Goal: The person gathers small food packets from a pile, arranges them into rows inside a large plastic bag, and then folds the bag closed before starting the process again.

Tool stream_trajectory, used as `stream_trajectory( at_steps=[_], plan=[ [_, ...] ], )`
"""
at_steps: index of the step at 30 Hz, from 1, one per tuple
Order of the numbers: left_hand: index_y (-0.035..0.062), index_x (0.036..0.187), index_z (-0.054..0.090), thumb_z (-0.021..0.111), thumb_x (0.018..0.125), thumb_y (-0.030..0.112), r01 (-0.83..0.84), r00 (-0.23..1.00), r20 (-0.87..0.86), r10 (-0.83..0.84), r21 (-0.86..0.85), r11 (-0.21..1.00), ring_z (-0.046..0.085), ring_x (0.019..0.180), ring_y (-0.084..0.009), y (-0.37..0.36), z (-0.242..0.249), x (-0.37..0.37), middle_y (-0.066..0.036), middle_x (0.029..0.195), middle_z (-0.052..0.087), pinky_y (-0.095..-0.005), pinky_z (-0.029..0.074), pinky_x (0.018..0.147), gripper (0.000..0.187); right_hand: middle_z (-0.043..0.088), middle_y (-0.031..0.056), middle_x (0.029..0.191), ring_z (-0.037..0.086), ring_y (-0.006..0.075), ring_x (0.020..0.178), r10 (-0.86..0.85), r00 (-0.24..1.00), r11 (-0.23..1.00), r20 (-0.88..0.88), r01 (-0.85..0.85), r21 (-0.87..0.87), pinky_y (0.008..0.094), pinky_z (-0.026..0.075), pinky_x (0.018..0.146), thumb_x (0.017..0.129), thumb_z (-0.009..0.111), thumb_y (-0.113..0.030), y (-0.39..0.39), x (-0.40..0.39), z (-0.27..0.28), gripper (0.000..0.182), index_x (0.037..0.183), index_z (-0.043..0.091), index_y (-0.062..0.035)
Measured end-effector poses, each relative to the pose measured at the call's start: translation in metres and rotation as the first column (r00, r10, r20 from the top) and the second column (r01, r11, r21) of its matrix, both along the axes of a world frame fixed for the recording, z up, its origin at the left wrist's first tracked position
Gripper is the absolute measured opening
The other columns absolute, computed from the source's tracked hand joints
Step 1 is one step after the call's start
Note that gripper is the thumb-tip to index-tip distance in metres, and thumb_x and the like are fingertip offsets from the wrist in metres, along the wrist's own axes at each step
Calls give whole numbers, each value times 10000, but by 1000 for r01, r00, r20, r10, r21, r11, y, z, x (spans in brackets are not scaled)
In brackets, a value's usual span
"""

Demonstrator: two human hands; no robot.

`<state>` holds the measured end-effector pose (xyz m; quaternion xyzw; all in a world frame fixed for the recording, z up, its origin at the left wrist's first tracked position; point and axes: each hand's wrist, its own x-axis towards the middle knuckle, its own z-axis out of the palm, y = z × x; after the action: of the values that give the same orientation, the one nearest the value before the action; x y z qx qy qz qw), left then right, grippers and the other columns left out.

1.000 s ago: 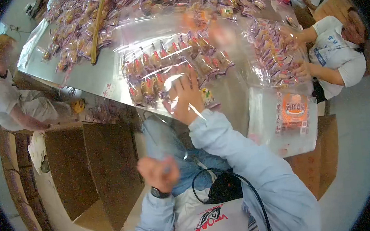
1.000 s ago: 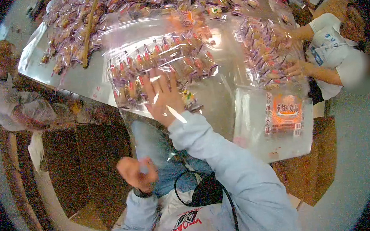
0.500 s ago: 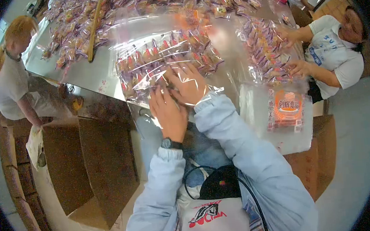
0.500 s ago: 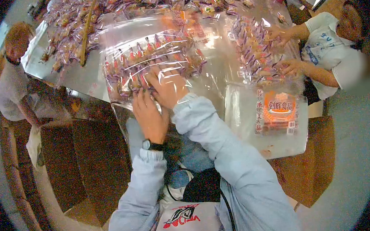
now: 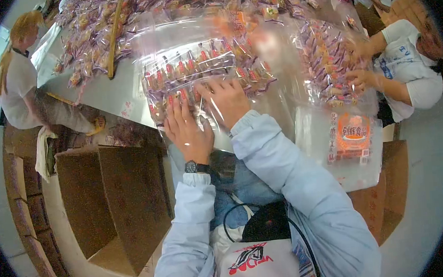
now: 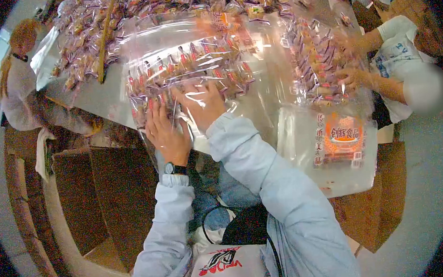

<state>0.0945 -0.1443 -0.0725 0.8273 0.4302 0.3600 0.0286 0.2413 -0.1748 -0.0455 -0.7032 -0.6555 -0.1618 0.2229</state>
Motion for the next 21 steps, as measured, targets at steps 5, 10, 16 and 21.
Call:
stream_trajectory(
  at_steps=[5, 10, 16, 21],
  plan=[
    [60, 1489, 496, 680, 792, 189, -23, 999, 30, 22, 34, 999, 360, 1500, -328, 3, 1, 4, -137, 1547, 489, -536, 220, 1219, 732, 629, 139, 1351, 608, 301, 1215, -46, 998, 999, 50, 46, -4, 492, 447, 981, 839, 705, -244, 7, 0, -23, 531, 1356, 634, -144],
    [50, 1419, 565, 698, 842, 195, 151, 984, -110, -140, 99, 984, 413, 1470, -312, -1, 17, 3, -104, 1525, 526, -548, 209, 1236, 610, 533, 177, 1487, 532, 371, 1326, 14, 999, 1000, 37, -15, 22, 582, 346, 1172, 924, 603, -224, -44, -14, 19, 517, 1408, 563, -46],
    [56, 1452, 545, 651, 871, 173, 299, 937, -220, -273, 98, 949, 451, 1453, -282, 12, 34, 16, -97, 1512, 551, -571, 185, 1231, 602, 538, 195, 1444, 497, 404, 1345, 19, 936, 999, -353, -35, -39, 535, 422, 1110, 808, 782, -252, -84, -8, 1, 577, 1299, 609, -4],
    [107, 1333, 637, 655, 854, 180, 238, 941, -273, -200, 112, 965, 512, 1398, -273, 24, 24, 26, -116, 1448, 597, -578, 223, 1220, 484, 556, 161, 1404, 546, 379, 1303, -15, 867, 997, -498, 52, 62, 478, 494, 1043, 795, 791, -176, -92, -8, -35, 578, 1332, 597, -86]
  ],
)
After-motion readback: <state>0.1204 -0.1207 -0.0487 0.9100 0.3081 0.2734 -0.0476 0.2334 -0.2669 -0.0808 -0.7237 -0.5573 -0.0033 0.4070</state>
